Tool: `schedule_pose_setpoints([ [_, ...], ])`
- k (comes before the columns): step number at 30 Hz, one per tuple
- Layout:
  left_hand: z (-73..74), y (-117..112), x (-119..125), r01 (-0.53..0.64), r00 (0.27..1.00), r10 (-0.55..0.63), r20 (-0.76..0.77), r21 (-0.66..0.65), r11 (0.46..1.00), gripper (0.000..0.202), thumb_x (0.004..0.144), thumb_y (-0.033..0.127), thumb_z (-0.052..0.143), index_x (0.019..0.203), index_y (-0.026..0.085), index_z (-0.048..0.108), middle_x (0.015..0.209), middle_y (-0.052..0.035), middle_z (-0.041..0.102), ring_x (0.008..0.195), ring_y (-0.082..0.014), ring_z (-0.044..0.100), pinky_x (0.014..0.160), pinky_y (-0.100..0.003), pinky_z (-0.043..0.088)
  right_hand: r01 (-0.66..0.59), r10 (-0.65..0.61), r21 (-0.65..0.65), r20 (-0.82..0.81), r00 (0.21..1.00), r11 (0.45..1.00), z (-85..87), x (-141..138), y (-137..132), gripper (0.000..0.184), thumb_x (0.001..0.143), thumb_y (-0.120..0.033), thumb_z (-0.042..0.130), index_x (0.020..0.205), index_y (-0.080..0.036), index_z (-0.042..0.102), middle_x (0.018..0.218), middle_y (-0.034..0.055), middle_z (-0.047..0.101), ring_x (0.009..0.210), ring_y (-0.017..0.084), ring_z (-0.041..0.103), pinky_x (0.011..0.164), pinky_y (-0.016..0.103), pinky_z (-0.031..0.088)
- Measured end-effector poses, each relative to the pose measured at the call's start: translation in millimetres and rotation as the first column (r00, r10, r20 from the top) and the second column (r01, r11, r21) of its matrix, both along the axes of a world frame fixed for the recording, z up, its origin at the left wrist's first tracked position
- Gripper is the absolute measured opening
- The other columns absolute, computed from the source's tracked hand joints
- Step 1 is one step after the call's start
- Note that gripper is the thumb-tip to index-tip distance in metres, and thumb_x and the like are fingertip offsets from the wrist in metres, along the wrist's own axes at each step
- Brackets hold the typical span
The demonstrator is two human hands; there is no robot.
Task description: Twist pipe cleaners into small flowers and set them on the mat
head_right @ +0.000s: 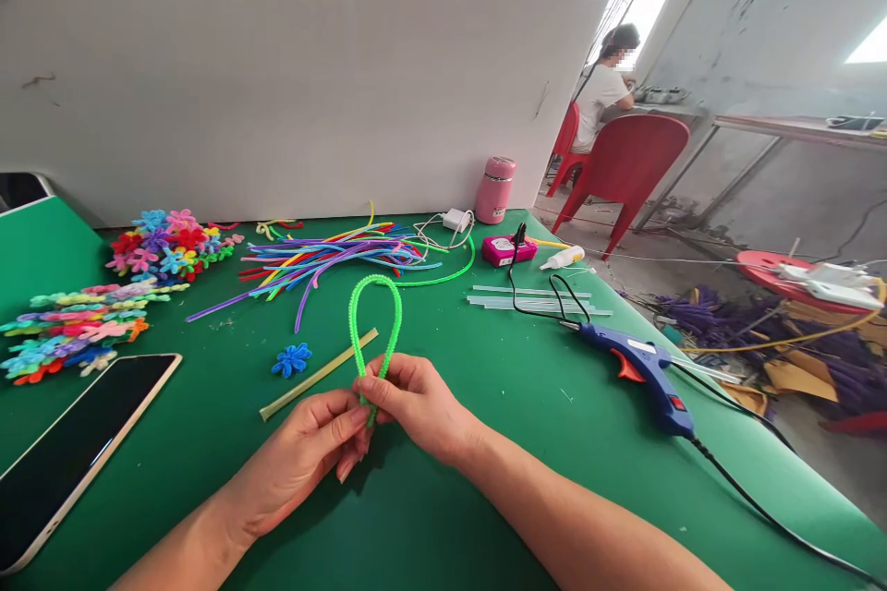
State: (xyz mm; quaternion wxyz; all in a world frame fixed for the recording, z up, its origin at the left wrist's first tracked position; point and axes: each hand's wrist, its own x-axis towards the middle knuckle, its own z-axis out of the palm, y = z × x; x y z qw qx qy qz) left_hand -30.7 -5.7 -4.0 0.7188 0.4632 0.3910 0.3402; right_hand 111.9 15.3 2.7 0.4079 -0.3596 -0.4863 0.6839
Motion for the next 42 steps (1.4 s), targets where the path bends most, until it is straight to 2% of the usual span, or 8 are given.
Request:
schedule_pose_setpoints([
  [6,2.1,0,2,-0.113,0.986,0.120,0.119,-0.070,0.991,0.023,0.078,0.034,0.053,0.070,0.013,0.059,0.062,-0.0003,0.051,0.053,-0.0083,0.044,0.047,-0.021,0.035,0.137,-0.137,-0.039,-0.003,0.991,0.990,-1.3,0,3,0.027,0.065,-0.039,0.067,0.067,-0.014,0.055,0.053,-0.0065,0.045,0.047,0.004,0.039,0.047,0.019,0.031],
  [10,1.8,-1,3,-0.110,0.992,0.111,0.053,-0.017,0.994,0.022,0.079,0.034,0.053,0.070,0.014,0.057,0.062,0.0006,0.052,0.052,-0.0075,0.044,0.049,-0.021,0.035,0.164,-0.165,-0.023,0.000,0.986,0.986,-3.5,-2,2,0.028,0.065,-0.040,0.067,0.067,-0.014,0.054,0.053,-0.0064,0.046,0.047,0.004,0.039,0.047,0.019,0.030],
  [15,-0.3,-1,6,-0.136,0.989,0.140,-0.051,0.073,0.988,0.019,0.077,0.031,0.055,0.068,0.015,0.056,0.060,0.0021,0.051,0.050,-0.0068,0.042,0.048,-0.021,0.034,0.126,-0.125,0.043,-0.013,0.992,0.991,-6.6,-4,0,0.027,0.067,-0.039,0.065,0.066,-0.014,0.055,0.053,-0.0057,0.047,0.049,0.005,0.040,0.050,0.021,0.032],
  [21,0.6,2,2,-0.194,0.978,0.198,0.062,-0.067,0.979,0.017,0.077,0.026,0.055,0.064,0.016,0.053,0.057,0.0023,0.053,0.049,-0.0069,0.044,0.048,-0.020,0.033,0.181,-0.183,0.048,0.044,0.982,0.982,-3.0,1,3,0.028,0.068,-0.040,0.064,0.075,-0.014,0.061,0.056,-0.0050,0.046,0.049,0.005,0.037,0.048,0.020,0.029],
  [26,0.3,2,2,-0.171,0.983,0.175,0.060,-0.067,0.983,0.018,0.077,0.026,0.055,0.064,0.015,0.053,0.057,0.0022,0.053,0.049,-0.0068,0.043,0.047,-0.020,0.032,0.152,-0.153,0.024,0.039,0.987,0.988,-1.3,0,2,0.031,0.066,-0.041,0.065,0.078,-0.013,0.062,0.056,-0.0046,0.048,0.049,0.005,0.037,0.048,0.020,0.030],
  [34,2.7,0,4,-0.126,0.991,0.126,-0.038,0.017,0.992,0.020,0.075,0.032,0.055,0.065,0.014,0.054,0.058,0.0015,0.051,0.047,-0.0073,0.041,0.046,-0.021,0.031,0.080,-0.086,0.099,0.052,0.995,0.992,-10.3,-1,2,0.028,0.070,-0.039,0.062,0.079,-0.013,0.062,0.059,-0.0027,0.053,0.052,0.007,0.044,0.051,0.022,0.037],
  [42,1.5,-1,5,-0.083,0.991,0.091,-0.098,0.079,0.993,0.022,0.079,0.033,0.049,0.068,0.015,0.051,0.058,0.0028,0.046,0.048,-0.0074,0.039,0.045,-0.021,0.030,0.084,-0.091,0.115,0.060,0.994,0.990,-13.8,-2,2,0.027,0.070,-0.038,0.062,0.078,-0.012,0.062,0.059,-0.0024,0.053,0.053,0.007,0.044,0.053,0.022,0.037],
])
